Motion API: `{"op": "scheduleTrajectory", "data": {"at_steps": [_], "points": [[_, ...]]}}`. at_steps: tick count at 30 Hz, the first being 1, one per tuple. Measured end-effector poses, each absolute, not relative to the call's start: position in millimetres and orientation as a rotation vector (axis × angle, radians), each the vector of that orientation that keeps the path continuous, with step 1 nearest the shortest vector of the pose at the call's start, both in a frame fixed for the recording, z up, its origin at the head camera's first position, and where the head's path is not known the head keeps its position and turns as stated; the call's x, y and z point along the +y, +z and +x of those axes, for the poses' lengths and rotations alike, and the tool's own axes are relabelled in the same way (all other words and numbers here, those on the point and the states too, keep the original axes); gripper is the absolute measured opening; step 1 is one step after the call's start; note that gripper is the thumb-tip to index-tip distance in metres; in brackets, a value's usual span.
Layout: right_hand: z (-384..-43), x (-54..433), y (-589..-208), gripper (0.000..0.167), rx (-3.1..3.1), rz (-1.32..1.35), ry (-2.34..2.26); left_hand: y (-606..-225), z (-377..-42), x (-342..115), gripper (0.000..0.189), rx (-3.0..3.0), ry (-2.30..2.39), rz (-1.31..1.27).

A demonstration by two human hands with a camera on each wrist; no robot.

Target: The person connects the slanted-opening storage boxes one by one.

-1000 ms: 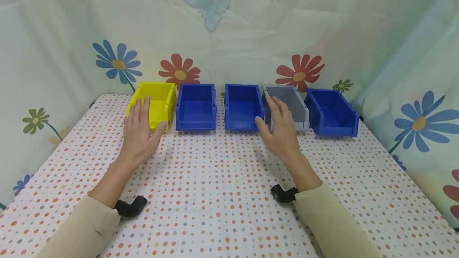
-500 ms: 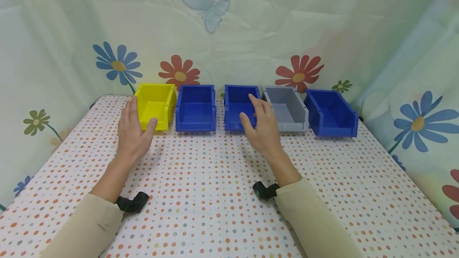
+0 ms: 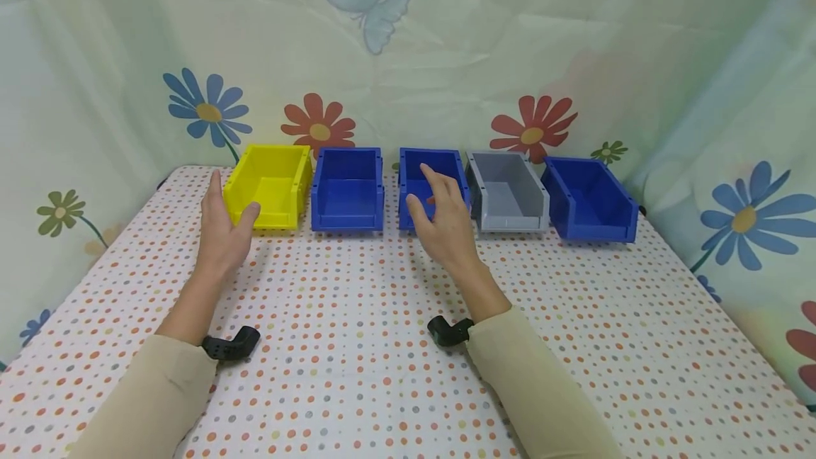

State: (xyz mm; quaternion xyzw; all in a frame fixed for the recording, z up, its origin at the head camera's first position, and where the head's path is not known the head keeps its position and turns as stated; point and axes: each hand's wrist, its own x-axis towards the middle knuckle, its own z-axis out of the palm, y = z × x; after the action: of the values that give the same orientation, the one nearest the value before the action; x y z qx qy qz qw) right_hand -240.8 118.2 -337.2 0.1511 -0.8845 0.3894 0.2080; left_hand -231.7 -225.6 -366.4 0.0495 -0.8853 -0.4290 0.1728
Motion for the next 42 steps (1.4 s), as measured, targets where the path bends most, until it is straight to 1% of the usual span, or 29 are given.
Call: {"op": "scheduleTrajectory", "data": {"at_steps": [10, 21, 30, 38, 42], "points": [[-247, 97, -339, 0.059, -2.486, 0.449, 1.108, -373, -240, -240, 0.089, -2.567, -1.324, 0.226], [-252, 85, -335, 0.060, -2.582, 0.414, 1.069, -376, -250, -253, 0.100, -2.615, -1.338, 0.147], [-259, 75, -333, 0.061, -2.677, 0.377, 1.013, -376, -258, -256, 0.104, -2.649, -1.366, 0.174], [-266, 60, -322, 0.069, -2.857, 0.324, 1.043, -379, -257, -254, 0.106, -2.651, -1.398, 0.199], [-270, 50, -316, 0.077, -2.958, 0.281, 1.082, -380, -258, -255, 0.105, -2.643, -1.393, 0.182]]}}
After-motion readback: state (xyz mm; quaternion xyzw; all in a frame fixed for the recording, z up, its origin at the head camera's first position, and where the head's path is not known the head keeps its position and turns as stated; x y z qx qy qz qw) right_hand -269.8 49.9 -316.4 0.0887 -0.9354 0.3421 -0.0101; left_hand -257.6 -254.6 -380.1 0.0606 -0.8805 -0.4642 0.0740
